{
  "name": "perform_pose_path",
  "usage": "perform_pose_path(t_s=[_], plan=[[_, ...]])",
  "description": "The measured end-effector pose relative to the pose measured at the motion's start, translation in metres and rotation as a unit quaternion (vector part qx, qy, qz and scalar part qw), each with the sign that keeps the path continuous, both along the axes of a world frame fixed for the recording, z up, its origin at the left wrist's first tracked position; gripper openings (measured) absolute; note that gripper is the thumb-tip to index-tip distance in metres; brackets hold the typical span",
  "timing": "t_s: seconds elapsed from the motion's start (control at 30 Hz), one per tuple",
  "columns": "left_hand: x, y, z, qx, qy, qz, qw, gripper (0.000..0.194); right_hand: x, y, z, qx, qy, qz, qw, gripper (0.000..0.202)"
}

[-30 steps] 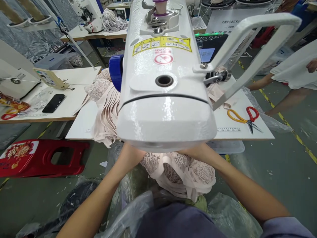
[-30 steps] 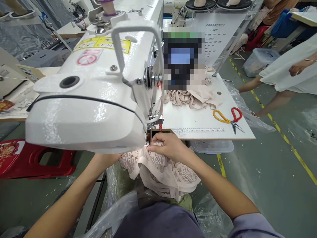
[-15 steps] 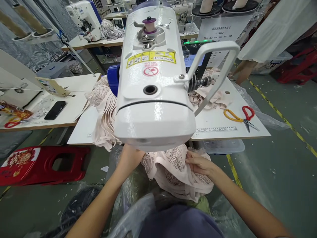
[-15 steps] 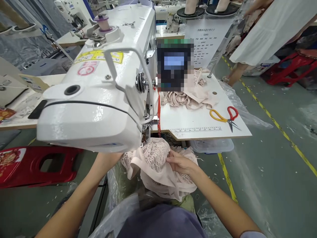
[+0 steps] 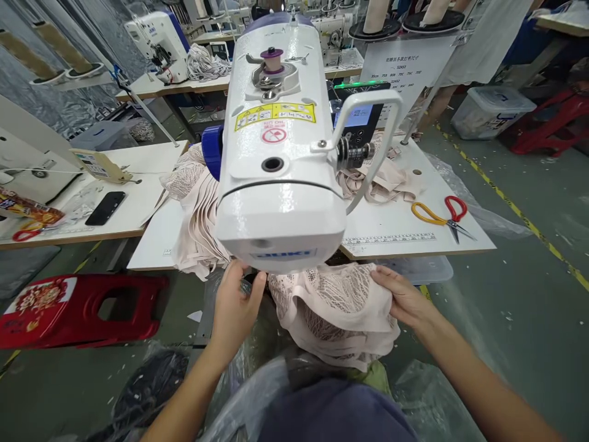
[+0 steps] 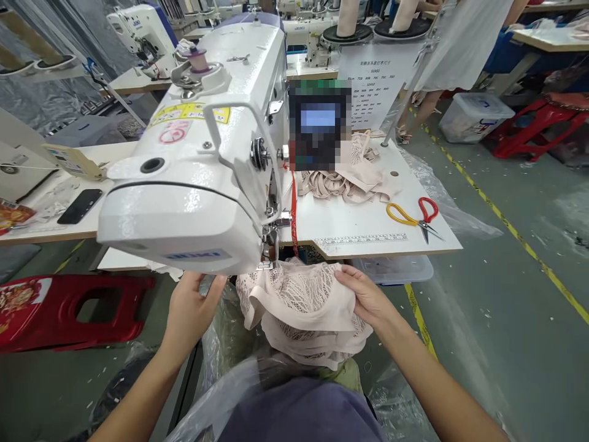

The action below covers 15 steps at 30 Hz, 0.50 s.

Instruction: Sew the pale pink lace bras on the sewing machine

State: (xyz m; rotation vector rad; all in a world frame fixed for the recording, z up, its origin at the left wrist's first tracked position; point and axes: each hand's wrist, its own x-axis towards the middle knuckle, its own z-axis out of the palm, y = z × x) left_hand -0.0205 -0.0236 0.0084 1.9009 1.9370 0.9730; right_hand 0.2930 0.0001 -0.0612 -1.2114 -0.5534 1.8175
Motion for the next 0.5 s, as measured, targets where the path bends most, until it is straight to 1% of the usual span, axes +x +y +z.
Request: perform_pose_path(t_s=[0.07,0.1,0.17,0.2,0.23,0.27,0.3,0.33,0.37,0.4,0.43,0.47,0.5], plan=[[0.007,-0.013,0.005,0.075,0.016,-0.028,0.997,0.011,0.011,-0.001,0.011,0.060,-0.054,-0.012,0.997,0.033],[0.013,-0.021,0.009,0.114,0.021,-0.060,0.992,0.012,0.014,-0.003,0.018,0.092,-0.073,-0.018,0.993,0.032],[0.029,-0.034,0.018,0.182,0.011,-0.152,0.971,0.022,0.014,-0.008,0.034,0.146,-0.088,-0.009,0.985,0.029],[0.037,-0.039,0.022,0.214,0.004,-0.205,0.955,0.026,0.009,-0.012,0.043,0.170,-0.086,0.018,0.981,0.027],[0.046,-0.044,0.026,0.238,0.001,-0.252,0.938,0.030,0.002,-0.018,0.053,0.197,-0.081,0.071,0.974,0.025],[0.053,-0.047,0.030,0.252,0.004,-0.291,0.923,0.034,-0.009,-0.023,0.062,0.224,-0.074,0.145,0.961,0.023],[0.059,-0.048,0.032,0.247,0.010,-0.322,0.914,0.040,-0.020,-0.028,0.071,0.251,-0.065,0.230,0.938,0.021],[0.063,-0.048,0.033,0.218,0.013,-0.343,0.914,0.044,-0.033,-0.032,0.078,0.277,-0.056,0.313,0.907,0.019],[0.064,-0.047,0.032,0.160,0.011,-0.352,0.922,0.044,-0.044,-0.034,0.083,0.298,-0.056,0.369,0.879,0.020],[0.062,-0.044,0.030,0.075,-0.003,-0.349,0.934,0.036,-0.054,-0.034,0.086,0.316,-0.071,0.397,0.859,0.022],[0.059,-0.039,0.027,-0.022,-0.024,-0.330,0.943,0.027,-0.062,-0.031,0.087,0.333,-0.106,0.391,0.851,0.025],[0.054,-0.034,0.023,-0.110,-0.052,-0.295,0.948,0.027,-0.069,-0.027,0.085,0.346,-0.158,0.366,0.849,0.027],[0.048,-0.028,0.018,-0.176,-0.079,-0.246,0.950,0.031,-0.073,-0.020,0.082,0.355,-0.219,0.333,0.845,0.028]])
